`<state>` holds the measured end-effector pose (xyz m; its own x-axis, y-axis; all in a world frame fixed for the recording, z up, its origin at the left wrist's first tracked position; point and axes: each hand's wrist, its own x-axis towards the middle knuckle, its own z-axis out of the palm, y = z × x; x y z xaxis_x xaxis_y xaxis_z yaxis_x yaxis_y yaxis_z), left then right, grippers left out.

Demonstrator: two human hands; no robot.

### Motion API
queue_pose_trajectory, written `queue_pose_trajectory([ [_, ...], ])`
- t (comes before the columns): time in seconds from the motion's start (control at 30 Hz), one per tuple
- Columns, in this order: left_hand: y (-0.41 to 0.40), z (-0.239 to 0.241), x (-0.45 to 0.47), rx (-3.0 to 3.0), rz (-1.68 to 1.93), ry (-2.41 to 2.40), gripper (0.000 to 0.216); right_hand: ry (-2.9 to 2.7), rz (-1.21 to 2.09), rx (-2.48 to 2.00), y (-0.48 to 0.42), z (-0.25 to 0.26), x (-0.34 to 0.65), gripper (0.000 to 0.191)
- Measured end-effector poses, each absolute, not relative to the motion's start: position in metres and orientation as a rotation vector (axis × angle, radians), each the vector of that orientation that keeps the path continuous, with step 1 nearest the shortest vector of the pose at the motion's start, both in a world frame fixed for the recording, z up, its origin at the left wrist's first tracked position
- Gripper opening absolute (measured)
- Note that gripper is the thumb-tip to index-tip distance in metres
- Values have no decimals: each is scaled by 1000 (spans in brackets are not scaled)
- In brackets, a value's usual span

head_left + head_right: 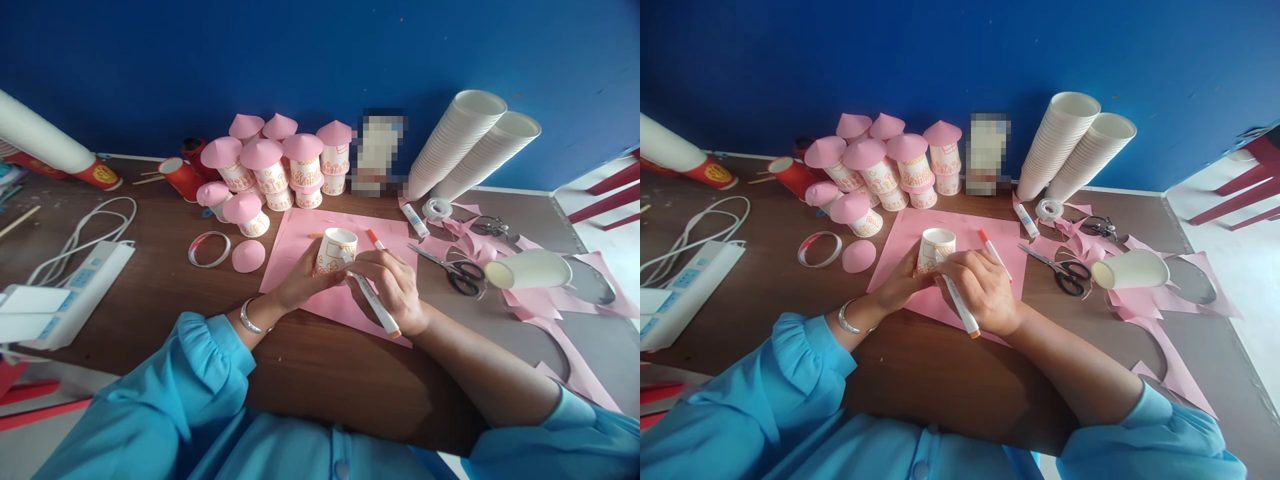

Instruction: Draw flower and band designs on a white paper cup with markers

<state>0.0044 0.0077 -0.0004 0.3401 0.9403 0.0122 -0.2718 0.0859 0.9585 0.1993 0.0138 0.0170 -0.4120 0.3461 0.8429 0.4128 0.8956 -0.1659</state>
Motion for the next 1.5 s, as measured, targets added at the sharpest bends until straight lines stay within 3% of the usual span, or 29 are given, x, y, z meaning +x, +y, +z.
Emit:
queue_pose_trajectory([
  [0.27, 7, -4, 4, 1011, 1056, 785, 52, -2053, -80, -539, 13, 18, 198, 18],
  [0.77, 9, -9, 1, 977, 1064, 744, 42, -2071, -54, -531, 14, 19, 200, 27],
  [1.13, 7, -5, 5, 1084, 1059, 784, 55, -2038, 0, -485, 11, 17, 199, 36],
  [1.5, 8, 0, 5, 1226, 1057, 830, 54, -2046, -46, -544, 13, 14, 201, 34],
])
